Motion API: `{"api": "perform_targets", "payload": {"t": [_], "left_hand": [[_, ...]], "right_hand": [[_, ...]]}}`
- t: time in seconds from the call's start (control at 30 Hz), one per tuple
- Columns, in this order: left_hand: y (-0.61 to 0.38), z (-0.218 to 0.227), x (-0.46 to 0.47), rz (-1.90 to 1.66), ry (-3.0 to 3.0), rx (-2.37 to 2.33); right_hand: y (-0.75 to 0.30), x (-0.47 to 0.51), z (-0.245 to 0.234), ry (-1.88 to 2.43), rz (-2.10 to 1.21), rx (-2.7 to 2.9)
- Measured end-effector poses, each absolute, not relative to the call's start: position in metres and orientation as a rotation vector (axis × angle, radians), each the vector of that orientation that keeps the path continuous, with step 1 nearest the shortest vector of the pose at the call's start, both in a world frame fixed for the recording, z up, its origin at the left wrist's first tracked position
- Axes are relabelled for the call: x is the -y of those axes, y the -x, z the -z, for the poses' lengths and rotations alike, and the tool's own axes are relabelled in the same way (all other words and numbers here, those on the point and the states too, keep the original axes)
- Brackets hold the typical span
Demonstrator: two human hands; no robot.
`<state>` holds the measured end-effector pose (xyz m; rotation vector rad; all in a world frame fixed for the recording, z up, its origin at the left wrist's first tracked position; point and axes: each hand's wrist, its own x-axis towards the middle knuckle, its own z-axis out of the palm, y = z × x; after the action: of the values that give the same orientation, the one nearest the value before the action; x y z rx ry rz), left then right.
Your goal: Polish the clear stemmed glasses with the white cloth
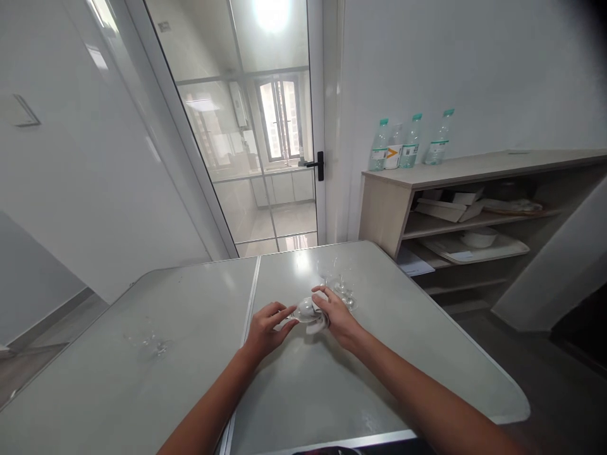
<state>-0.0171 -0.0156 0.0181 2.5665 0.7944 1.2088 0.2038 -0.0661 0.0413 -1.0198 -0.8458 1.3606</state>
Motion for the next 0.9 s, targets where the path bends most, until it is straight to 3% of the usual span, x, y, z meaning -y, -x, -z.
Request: {"api": "perform_targets", "payload": {"t": [0.1, 0.23, 0.4, 0.5, 0.7, 0.9], "left_hand": [[0.013, -0.022, 0.017, -1.164, -2.067, -0.910], [0.013, -0.028, 0.012, -0.865, -1.402, -0.867], [0.022, -0.028, 0.006, -0.631, -1.249, -0.782], [0.022, -0.026, 0.005, -0.812, -1.427, -0.853], [0.014, -0.021, 0.015, -1.205, -2.122, -0.906], [0.009, -0.016, 0.024, -1.259, -2.475, -0.882]], "right_hand": [[-0.209, 0.073, -0.051, 1.037, -1.170, 1.178], [-0.223, 0.077, -0.061, 0.938, -0.683, 1.818], [-0.230, 0.074, -0.063, 0.639, -0.345, 2.368], [-0.226, 0.072, -0.061, 0.713, -0.483, 2.241], [-0.215, 0.065, -0.049, 0.971, -1.189, 1.333], [-0.204, 0.060, -0.038, 0.983, -1.367, 0.815]]}}
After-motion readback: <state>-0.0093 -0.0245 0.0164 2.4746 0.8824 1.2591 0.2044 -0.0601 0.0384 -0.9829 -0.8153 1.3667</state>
